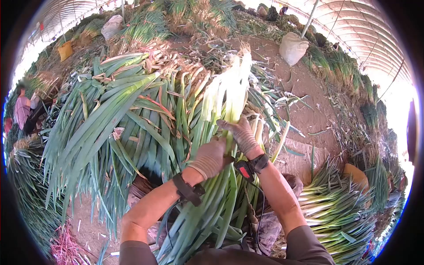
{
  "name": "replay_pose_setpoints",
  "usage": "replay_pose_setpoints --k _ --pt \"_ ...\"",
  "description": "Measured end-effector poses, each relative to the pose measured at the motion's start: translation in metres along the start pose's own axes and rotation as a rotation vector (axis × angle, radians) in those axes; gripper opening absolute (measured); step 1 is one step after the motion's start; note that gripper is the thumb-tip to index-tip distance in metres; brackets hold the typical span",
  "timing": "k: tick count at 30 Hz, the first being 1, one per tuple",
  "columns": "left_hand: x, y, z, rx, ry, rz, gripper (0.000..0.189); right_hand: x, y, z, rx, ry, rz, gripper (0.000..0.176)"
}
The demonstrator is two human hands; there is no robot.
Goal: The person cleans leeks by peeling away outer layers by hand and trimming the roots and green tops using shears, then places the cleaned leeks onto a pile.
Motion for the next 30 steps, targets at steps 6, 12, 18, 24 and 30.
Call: replay_pose_setpoints --k 6,12,18,24,30 --pt "0.0 -0.072 -0.004 -0.075 0.232 0.107 0.06 -0.01 -0.011 0.067 0.093 -0.14 -0.008 0.04" --pt "0.006 -0.198 0.034 -0.146 -0.03 -0.55 0.086 -0.002 -0.049 0.243 -0.26 -0.68 -0.107 0.05" --pt "0.0 -0.235 0.025 -0.143 0.178 -0.99 0.138 -0.069 -0.069 0.413 -0.658 -0.807 -0.11 0.088" --pt "-0.002 -0.258 -0.018 -0.44 0.393 -1.237 0.142 -0.128 -0.056 0.383 -1.118 -0.953 -0.116 0.075" --pt "0.053 -0.186 -0.011 -0.865 0.585 -1.041 0.092 -0.151 -0.071 0.269 -1.182 -0.458 0.098 0.081"
Point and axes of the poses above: each hand's wrist, its own x-axis towards the middle knuckle, its own y-axis out of the palm, z = x × y, the point moved 3 cm from there along x, towards the middle knuckle, and after that the axes turned 5 degrees about y, right-handed, at the moved point
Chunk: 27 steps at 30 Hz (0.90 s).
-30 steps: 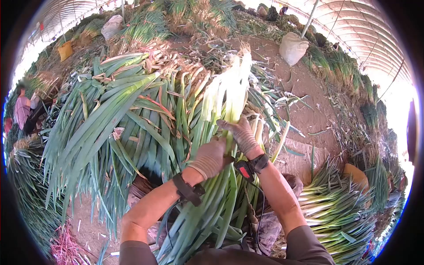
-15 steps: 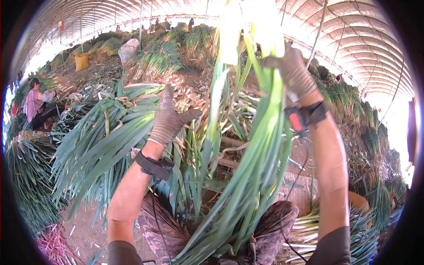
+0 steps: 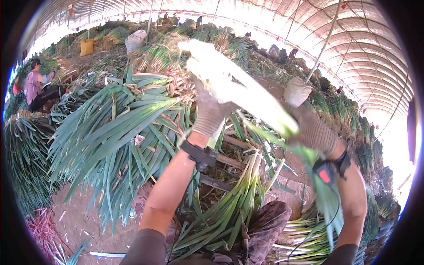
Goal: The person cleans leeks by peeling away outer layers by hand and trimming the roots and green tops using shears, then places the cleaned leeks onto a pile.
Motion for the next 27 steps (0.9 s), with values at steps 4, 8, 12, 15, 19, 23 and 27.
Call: replay_pose_setpoints --k 4,8,12,15,19,23,27 --pt "-0.049 0.028 0.012 -0.238 -0.037 -0.139 0.04 -0.041 0.059 -0.03 0.543 -0.04 0.225 0.084" --pt "-0.058 0.025 0.022 0.022 -0.242 -0.038 0.043 -0.081 0.117 -0.06 0.64 0.021 0.21 0.081" --pt "-0.003 -0.034 0.023 0.244 -0.071 0.009 0.012 -0.137 0.159 -0.096 0.619 0.061 0.189 0.079" --pt "0.068 -0.112 0.03 0.973 -0.041 0.264 0.012 -0.207 0.188 -0.16 0.312 0.204 0.06 0.076" --pt "-0.008 -0.079 0.054 1.463 -0.065 1.3 0.013 -0.222 0.191 -0.243 0.349 0.472 -0.07 0.074" --pt "-0.226 0.001 0.019 0.721 0.156 2.22 0.014 -0.22 0.195 -0.28 0.554 0.541 -0.083 0.075" --pt "-0.127 0.083 -0.032 0.595 0.245 2.199 0.012 -0.231 0.199 -0.266 0.527 0.54 -0.109 0.073"
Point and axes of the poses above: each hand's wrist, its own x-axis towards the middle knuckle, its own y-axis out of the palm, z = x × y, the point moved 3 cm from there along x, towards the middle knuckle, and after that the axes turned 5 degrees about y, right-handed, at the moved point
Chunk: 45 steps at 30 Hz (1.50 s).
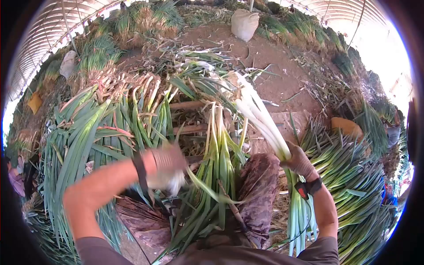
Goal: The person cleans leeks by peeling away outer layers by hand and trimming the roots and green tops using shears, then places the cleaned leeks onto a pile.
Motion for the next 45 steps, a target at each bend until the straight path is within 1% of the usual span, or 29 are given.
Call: replay_pose_setpoints --k 3,4,5,6,8,9,10,11,12,13,14,15,17,20,23,24,27,28,31,32,34,35,37,38,39,41,43,44,45 --pt "-0.011 -0.041 0.233 0.043 -0.603 -0.577 0.02 -0.009 0.012 0.006 -0.101 0.1 0.024 0.077" --pt "-0.03 -0.104 0.253 0.324 -1.093 -0.585 0.018 -0.012 0.016 0.012 -0.201 0.116 -0.003 0.078" --pt "-0.043 -0.125 0.256 0.987 -1.248 -0.798 0.024 -0.015 0.019 0.016 -0.249 0.129 -0.018 0.077" --pt "-0.036 -0.134 0.271 0.645 -1.147 -0.81 0.03 -0.018 0.023 0.018 -0.294 0.142 -0.031 0.077" --pt "0.009 -0.13 0.243 0.294 -0.793 -0.875 0.045 -0.021 0.033 0.022 -0.335 0.142 -0.056 0.076" --pt "0.047 -0.116 0.192 0.276 -0.553 -0.94 0.051 -0.022 0.038 0.025 -0.349 0.149 -0.037 0.077" --pt "0.08 -0.082 0.163 -0.193 -0.382 -0.968 0.056 -0.024 0.042 0.03 -0.365 0.155 -0.019 0.077" --pt "0.108 -0.052 0.146 -0.201 -0.289 -0.715 0.063 -0.025 0.044 0.035 -0.386 0.159 -0.003 0.077" --pt "0.126 -0.023 0.127 -0.245 -0.124 -0.746 0.064 -0.027 0.045 0.042 -0.37 0.091 -0.015 0.076" --pt "0.137 -0.003 0.106 0.05 -0.031 -0.8 0.059 -0.031 0.047 0.049 -0.351 0.024 -0.026 0.076" --pt "0.144 0.013 0.093 -0.123 0.042 -0.78 0.054 -0.035 0.051 0.053 -0.327 -0.044 -0.037 0.075" --pt "0.147 0.022 0.081 -0.184 0.062 -0.708 0.048 -0.039 0.055 0.05 -0.387 -0.023 -0.007 0.077" --pt "0.136 0.041 0.067 -0.269 0.073 -0.669 0.04 -0.048 0.061 0.043 -0.512 0.011 0.044 0.08" --pt "0.115 0.062 0.064 -0.286 0.116 -0.756 0.032 -0.057 0.071 0.046 -0.528 -0.006 0.109 0.082" --pt "0.098 0.083 0.067 -0.508 0.044 -0.707 0.029 -0.065 0.076 0.06 -0.483 -0.011 0.162 0.079" --pt "0.088 0.082 0.066 -0.622 0.077 -0.807 0.035 -0.068 0.077 0.063 -0.467 -0.026 0.172 0.079" --pt "0.065 0.096 0.068 -0.714 -0.114 -0.715 0.043 -0.074 0.085 0.062 -0.43 -0.097 0.179 0.079" --pt "0.062 0.1 0.07 -0.678 -0.129 -0.665 0.046 -0.077 0.086 0.064 -0.415 -0.12 0.181 0.08" --pt "0.056 0.103 0.086 -0.517 -0.121 -0.719 0.047 -0.084 0.085 0.072 -0.428 -0.1 0.208 0.081" --pt "0.045 0.1 0.098 -0.438 -0.215 -0.756 0.04 -0.088 0.082 0.07 -0.438 -0.091 0.211 0.081" --pt "0.015 0.114 0.142 -0.352 -0.532 -0.647 0.044 -0.096 0.073 0.063 -0.429 -0.071 0.203 0.082" --pt "-0.013 0.122 0.165 0.171 -0.566 -0.635 0.026 -0.102 0.068 0.057 -0.408 -0.057 0.196 0.081" --pt "-0.09 0.132 0.228 0.201 -0.964 -0.212 0.02 -0.111 0.052 0.049 -0.379 0.011 0.209 0.076" --pt "-0.134 0.147 0.263 0.078 -1.352 -0.354 0.019 -0.11 0.046 0.04 -0.391 0.015 0.168 0.074" --pt "-0.14 0.115 0.255 0.182 -1.438 -0.213 0.022 -0.109 0.045 0.032 -0.399 0.027 0.127 0.072" --pt "-0.106 0.05 0.219 0.156 -1.346 -0.106 0.055 -0.096 0.046 0.033 -0.406 0.037 0.095 0.069" --pt "-0.051 0.028 0.175 0.34 -1.147 -0.329 0.09 -0.077 0.058 0.018 -0.45 0.073 0.143 0.075" --pt "-0.022 0.046 0.175 0.218 -0.951 -0.565 0.111 -0.07 0.062 0.02 -0.498 0.085 0.17 0.076" --pt "0.009 0.031 0.129 0.084 -0.794 -0.492 0.121 -0.063 0.068 0.025 -0.545 0.092 0.196 0.076"
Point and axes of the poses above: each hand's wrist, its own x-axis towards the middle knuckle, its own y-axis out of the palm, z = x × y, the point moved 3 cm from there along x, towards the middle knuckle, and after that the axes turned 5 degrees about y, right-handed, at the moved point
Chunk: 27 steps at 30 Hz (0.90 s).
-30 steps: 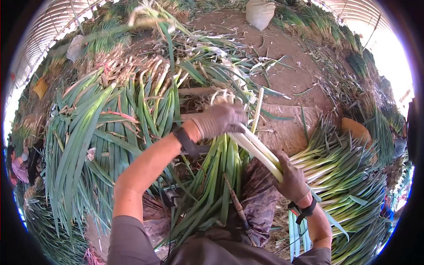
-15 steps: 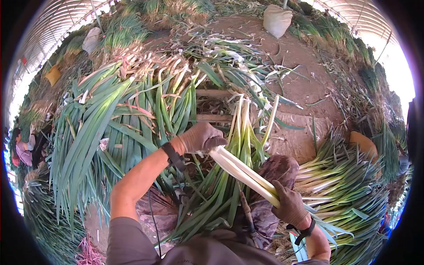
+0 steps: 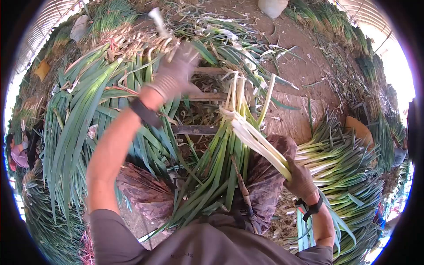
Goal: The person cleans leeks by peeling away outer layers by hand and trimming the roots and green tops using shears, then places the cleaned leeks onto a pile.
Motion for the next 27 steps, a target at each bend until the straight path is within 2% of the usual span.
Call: replay_pose_setpoints --k 1,2,3,4,5,8,11,13,14,16,17,19,22,23,24,26,27 --pt "-0.005 0.019 -0.033 -0.233 0.174 0.014 0.129 0.005 0.0 0.008 -0.048 0.007 0.027 0.077" --pt "-0.014 0.002 -0.076 -0.242 0.246 0.182 0.131 0.009 -0.003 0.018 -0.068 -0.05 0.03 0.078" --pt "-0.028 0.016 -0.104 -0.129 0.338 0.189 0.129 0.012 -0.009 0.027 -0.088 -0.101 0.031 0.08" --pt "-0.038 0.028 -0.12 -0.206 0.464 0.359 0.131 0.014 -0.016 0.034 -0.109 -0.147 0.03 0.081" --pt "-0.047 0.04 -0.133 -0.18 0.501 0.294 0.115 0.016 -0.023 0.039 -0.12 -0.214 0.036 0.081" --pt "-0.051 0.046 -0.118 -0.608 0.356 0.833 0.086 0.035 -0.056 0.069 -0.242 -0.546 -0.22 0.079" --pt "-0.078 0.065 -0.101 -0.974 0.404 0.582 0.058 0.054 -0.093 0.11 -0.65 -0.512 -0.03 0.073" --pt "-0.108 0.098 -0.106 -1.383 0.206 0.601 0.052 0.073 -0.102 0.126 -0.735 -0.779 -0.23 0.068" --pt "-0.123 0.107 -0.113 -1.586 0.095 0.603 0.05 0.082 -0.112 0.138 -0.76 -0.709 -0.121 0.065" --pt "-0.149 0.108 -0.124 -1.808 -0.091 0.54 0.043 0.099 -0.117 0.146 -0.798 -0.789 -0.471 0.06" --pt "-0.157 0.095 -0.129 -1.891 -0.194 0.439 0.042 0.104 -0.117 0.147 -0.78 -0.787 -0.63 0.059" --pt "-0.174 0.097 -0.136 -2.007 -0.371 0.408 0.04 0.108 -0.116 0.151 -0.627 -0.672 -0.873 0.062" --pt "-0.188 0.117 -0.136 -2.115 -0.633 0.441 0.036 0.09 -0.057 0.138 -0.032 -0.384 -0.322 0.065" --pt "-0.19 0.121 -0.133 -2.193 -0.666 0.518 0.033 0.09 -0.021 0.125 0.088 -0.389 -0.196 0.063" --pt "-0.193 0.142 -0.133 -2.299 -0.774 0.503 0.029 0.088 0.013 0.114 0.203 -0.388 -0.072 0.062" --pt "-0.197 0.147 -0.128 -2.313 -0.927 0.43 0.024 0.066 0.047 0.122 0.466 -0.33 0.129 0.065" --pt "-0.203 0.153 -0.134 -2.24 -0.913 0.434 0.023 0.052 0.061 0.125 0.581 -0.284 0.169 0.069"
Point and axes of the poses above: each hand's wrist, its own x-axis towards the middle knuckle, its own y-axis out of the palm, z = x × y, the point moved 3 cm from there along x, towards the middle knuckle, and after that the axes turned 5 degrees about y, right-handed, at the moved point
